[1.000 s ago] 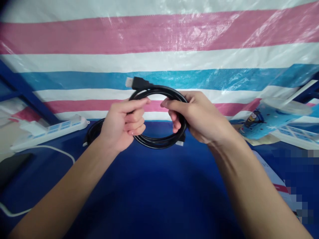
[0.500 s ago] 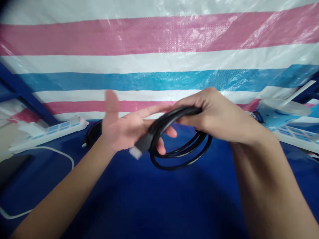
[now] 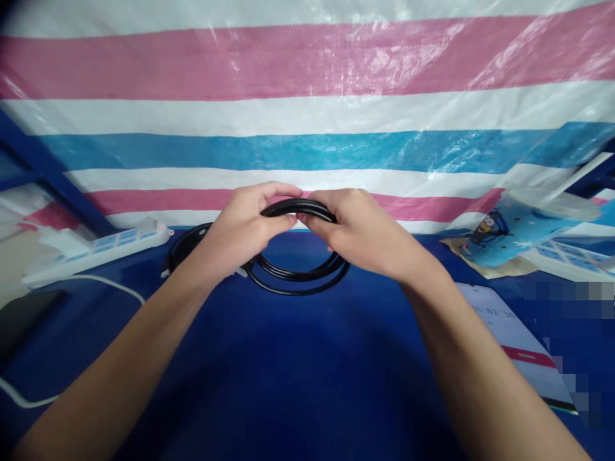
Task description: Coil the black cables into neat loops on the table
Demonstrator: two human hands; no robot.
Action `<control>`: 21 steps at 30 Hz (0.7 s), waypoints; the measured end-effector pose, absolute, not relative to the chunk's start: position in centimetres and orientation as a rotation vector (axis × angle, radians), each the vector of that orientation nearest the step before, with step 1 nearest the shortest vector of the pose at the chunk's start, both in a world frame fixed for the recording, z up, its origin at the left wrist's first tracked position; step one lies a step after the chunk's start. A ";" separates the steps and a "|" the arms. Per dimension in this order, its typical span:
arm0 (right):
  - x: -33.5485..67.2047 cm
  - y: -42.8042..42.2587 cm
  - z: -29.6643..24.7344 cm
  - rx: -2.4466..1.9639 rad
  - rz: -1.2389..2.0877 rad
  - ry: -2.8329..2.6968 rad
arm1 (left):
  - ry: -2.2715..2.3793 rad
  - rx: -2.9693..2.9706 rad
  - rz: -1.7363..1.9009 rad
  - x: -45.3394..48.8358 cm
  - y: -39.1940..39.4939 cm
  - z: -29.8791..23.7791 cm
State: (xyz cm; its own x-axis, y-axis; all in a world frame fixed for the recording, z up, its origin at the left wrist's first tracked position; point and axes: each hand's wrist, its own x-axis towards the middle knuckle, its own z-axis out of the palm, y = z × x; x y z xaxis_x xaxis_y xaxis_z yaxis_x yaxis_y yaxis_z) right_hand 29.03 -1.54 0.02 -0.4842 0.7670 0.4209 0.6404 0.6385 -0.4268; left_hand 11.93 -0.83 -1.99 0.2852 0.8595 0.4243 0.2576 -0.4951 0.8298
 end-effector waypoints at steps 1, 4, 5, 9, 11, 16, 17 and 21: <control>28.9 -1.6 0.0 -1.099 0.264 -2.242 | 1.032 1.918 1.215 11.8 -0.8 -1.8; 28.5 -1.6 -0.1 -1.121 0.314 -2.060 | 1.159 1.944 1.188 11.3 -1.0 -1.5; 28.5 -1.5 -0.2 -1.136 0.367 -1.966 | 1.192 1.966 1.188 11.2 -1.0 -1.4; 28.6 -0.9 -1.0 -1.172 0.653 -1.632 | 1.178 1.890 1.222 11.5 -0.6 -2.0; 28.4 -0.8 -1.4 -1.138 0.768 -1.537 | 1.060 1.673 1.235 11.8 -0.3 -2.4; 27.1 -0.7 -1.8 -1.191 0.762 -1.497 | 0.865 1.261 1.267 12.0 0.0 -3.0; 26.9 -0.6 -1.9 -1.221 0.707 -1.545 | 0.880 1.235 1.296 11.9 0.0 -3.0; 26.8 -0.3 -2.0 -1.267 0.552 -1.730 | 0.950 1.163 1.424 12.0 0.0 -2.9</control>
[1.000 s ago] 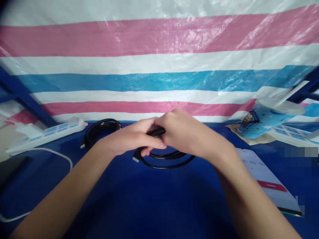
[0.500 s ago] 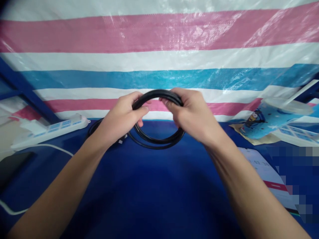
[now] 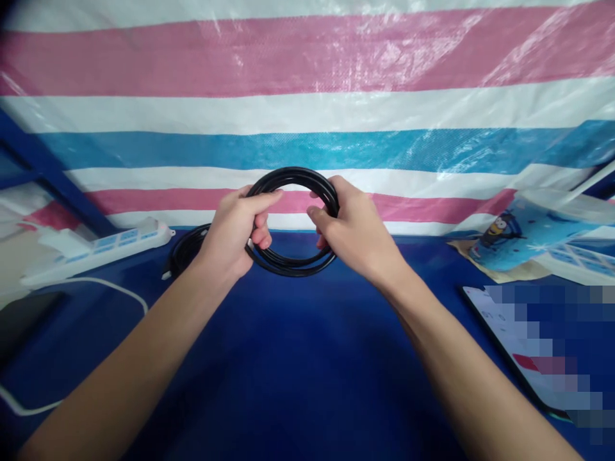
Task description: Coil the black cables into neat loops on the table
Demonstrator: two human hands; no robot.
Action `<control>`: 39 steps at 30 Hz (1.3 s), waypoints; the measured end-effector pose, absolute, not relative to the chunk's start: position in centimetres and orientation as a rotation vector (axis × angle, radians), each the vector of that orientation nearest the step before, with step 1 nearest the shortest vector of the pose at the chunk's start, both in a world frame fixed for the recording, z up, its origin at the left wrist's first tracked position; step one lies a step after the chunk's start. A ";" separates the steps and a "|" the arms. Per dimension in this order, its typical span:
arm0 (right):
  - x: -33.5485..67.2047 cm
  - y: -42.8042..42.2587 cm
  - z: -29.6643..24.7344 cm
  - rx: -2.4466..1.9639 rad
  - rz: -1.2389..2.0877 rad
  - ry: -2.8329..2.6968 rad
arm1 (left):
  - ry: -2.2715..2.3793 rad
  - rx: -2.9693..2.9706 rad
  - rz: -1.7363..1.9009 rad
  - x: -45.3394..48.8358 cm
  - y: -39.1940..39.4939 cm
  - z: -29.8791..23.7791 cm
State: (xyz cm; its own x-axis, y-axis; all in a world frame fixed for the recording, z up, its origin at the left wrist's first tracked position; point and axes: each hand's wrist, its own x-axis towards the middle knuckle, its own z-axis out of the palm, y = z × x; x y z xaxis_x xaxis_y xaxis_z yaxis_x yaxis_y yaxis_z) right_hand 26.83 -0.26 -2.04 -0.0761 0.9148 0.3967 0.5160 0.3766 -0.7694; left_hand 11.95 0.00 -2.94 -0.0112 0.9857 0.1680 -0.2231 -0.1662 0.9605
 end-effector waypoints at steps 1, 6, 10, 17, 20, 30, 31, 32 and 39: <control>27.0 -0.2 -2.0 -1.267 0.519 -1.746 | 0.956 1.161 1.428 11.9 0.0 -2.9; 27.7 -0.8 -1.3 -1.263 0.308 -1.714 | 0.710 1.365 1.050 11.0 -0.3 -2.2; 27.8 -1.4 -0.8 -1.287 0.388 -1.707 | 0.417 1.324 0.717 10.2 -0.9 -1.6; 28.5 -0.5 -1.2 -1.433 0.136 -1.894 | 0.608 1.215 0.812 11.1 -0.4 -2.6; 28.9 -0.1 -1.3 -1.460 0.108 -1.995 | 0.682 1.240 0.870 12.1 0.0 -3.7; 31.6 6.0 -7.5 -1.675 0.180 -2.333 | 1.127 1.481 0.906 14.4 2.7 -11.2; 32.1 6.8 -8.3 -1.751 0.184 -2.311 | 1.182 1.536 0.902 14.3 2.9 -12.0; 32.7 7.4 -9.2 -1.832 0.189 -2.282 | 1.232 1.598 0.899 14.2 3.1 -12.6; 35.5 9.3 -13.1 -2.249 0.245 -2.105 | 1.418 1.986 0.939 14.3 3.1 -15.5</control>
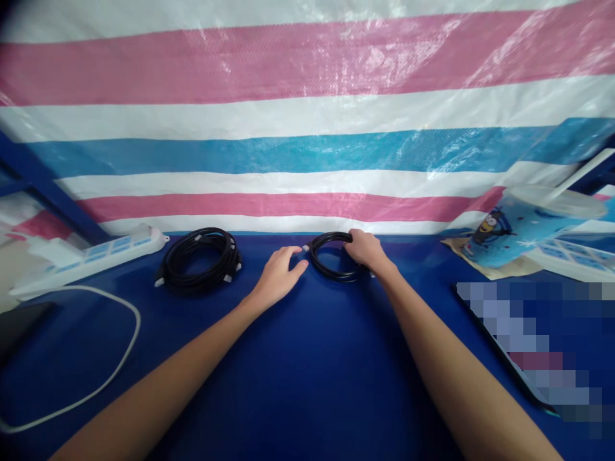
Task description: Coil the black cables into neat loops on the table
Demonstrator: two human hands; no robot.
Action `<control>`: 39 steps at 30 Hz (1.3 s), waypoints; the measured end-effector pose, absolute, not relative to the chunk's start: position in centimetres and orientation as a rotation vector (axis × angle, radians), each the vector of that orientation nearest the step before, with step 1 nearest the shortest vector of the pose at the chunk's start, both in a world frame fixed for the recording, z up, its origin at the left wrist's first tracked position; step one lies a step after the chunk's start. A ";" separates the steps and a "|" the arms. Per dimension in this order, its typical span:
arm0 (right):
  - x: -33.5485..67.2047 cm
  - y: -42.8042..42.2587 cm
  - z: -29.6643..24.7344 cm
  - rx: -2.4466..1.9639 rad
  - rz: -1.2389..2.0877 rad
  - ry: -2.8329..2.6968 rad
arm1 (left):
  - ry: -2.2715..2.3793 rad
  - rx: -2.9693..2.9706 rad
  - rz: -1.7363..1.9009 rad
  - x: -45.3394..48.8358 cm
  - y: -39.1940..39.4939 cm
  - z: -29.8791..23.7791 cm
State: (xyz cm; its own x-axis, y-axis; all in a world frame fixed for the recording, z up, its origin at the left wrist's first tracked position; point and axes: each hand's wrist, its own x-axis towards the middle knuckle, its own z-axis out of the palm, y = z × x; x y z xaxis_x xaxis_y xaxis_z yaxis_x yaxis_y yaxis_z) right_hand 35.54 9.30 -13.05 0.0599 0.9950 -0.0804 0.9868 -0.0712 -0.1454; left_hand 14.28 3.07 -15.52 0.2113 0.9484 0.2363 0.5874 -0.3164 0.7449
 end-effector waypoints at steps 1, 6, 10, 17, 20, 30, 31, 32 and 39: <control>35.7 9.3 -13.2 -2.280 0.210 -2.083 | 1.421 2.026 0.946 14.4 3.0 -15.7; 35.8 9.4 -13.1 -2.278 0.076 -2.136 | 1.422 2.178 0.938 14.7 2.6 -16.0; 35.4 9.2 -13.0 -2.214 0.034 -2.214 | 1.412 2.272 0.923 14.7 2.3 -15.9; 35.1 8.8 -13.1 -2.072 0.013 -2.274 | 1.310 2.444 0.835 14.8 1.9 -15.8; 36.1 9.4 -13.1 -2.076 0.024 -2.264 | 1.155 2.537 0.713 14.7 2.0 -16.1; 38.2 9.7 -14.0 -1.940 0.138 -2.346 | 0.747 2.729 0.449 14.6 1.7 -15.4; 38.2 9.5 -14.2 -1.942 0.135 -2.341 | 0.722 2.742 0.440 14.6 1.6 -15.4; 38.2 9.4 -14.4 -1.946 0.133 -2.339 | 0.701 2.755 0.436 14.6 1.5 -15.3; 38.7 8.3 -13.5 -2.101 0.094 -2.325 | 0.711 2.803 0.536 14.7 0.6 -15.6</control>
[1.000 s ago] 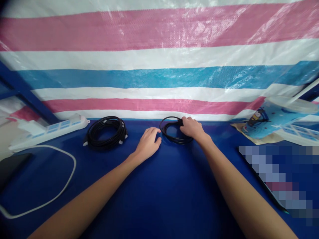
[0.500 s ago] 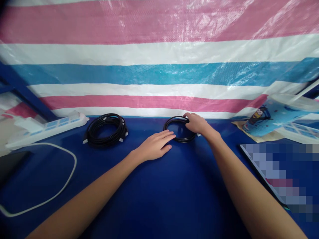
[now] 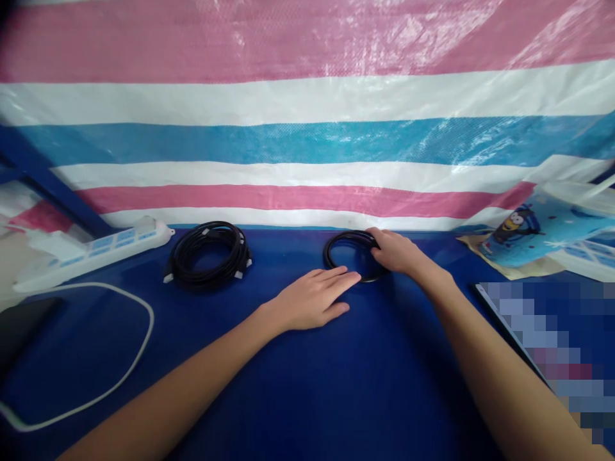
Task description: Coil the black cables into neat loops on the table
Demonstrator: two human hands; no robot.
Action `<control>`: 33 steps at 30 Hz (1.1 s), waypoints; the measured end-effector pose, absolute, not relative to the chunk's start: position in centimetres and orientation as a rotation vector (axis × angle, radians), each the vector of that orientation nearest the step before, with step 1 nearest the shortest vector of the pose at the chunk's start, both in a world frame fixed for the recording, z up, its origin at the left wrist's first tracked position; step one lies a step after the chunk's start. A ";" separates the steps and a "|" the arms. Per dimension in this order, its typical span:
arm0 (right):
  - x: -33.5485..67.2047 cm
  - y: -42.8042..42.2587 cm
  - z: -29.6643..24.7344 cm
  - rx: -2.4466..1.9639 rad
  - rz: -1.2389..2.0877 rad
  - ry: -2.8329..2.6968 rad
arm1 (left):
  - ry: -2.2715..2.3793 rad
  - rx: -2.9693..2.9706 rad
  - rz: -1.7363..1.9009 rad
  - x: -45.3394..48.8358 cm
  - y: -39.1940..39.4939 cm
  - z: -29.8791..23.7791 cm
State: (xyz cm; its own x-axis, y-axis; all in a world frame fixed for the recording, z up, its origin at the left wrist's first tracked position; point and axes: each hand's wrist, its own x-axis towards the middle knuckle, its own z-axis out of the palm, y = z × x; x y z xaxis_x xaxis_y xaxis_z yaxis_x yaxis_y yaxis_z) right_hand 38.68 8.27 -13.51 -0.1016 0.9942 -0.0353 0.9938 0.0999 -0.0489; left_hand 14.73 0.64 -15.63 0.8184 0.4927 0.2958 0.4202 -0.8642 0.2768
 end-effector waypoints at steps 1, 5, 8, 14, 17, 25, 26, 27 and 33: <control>38.6 8.1 -13.4 -2.132 0.080 -2.317 | 0.743 2.806 0.566 14.7 0.5 -15.7; 38.0 7.4 -13.3 -2.198 -0.002 -2.272 | 0.871 2.825 0.675 14.6 -0.3 -16.0; 37.3 6.8 -12.9 -2.135 -0.103 -2.230 | 0.923 2.851 0.720 14.1 -1.5 -16.0; 34.9 2.9 -12.0 -1.748 -0.323 -2.195 | 1.133 2.858 0.809 8.9 -3.2 -14.8; 33.8 0.1 -12.6 -1.470 -0.358 -2.250 | 1.524 2.682 0.902 3.7 -2.3 -14.3; 32.3 -2.0 -14.6 -1.093 -0.292 -2.299 | 1.869 2.384 0.566 -3.1 -0.6 -14.2; 32.1 -2.0 -14.7 -1.075 -0.277 -2.303 | 1.863 2.386 0.537 -3.0 -0.6 -14.2; 32.0 -2.0 -14.8 -1.060 -0.263 -2.306 | 1.858 2.385 0.516 -2.8 -0.6 -14.0; 31.5 -2.5 -14.6 -1.014 -0.224 -2.279 | 1.931 2.320 0.605 -2.6 -1.0 -12.7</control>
State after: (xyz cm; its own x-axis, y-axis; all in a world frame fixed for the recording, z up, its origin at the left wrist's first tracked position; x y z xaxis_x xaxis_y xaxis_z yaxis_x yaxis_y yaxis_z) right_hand 31.52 -2.52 -14.56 -0.5082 0.6114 0.6066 0.7180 0.6897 -0.0937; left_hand -2.64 -1.01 -12.66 0.1366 0.9568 0.2566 0.9321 -0.2118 0.2937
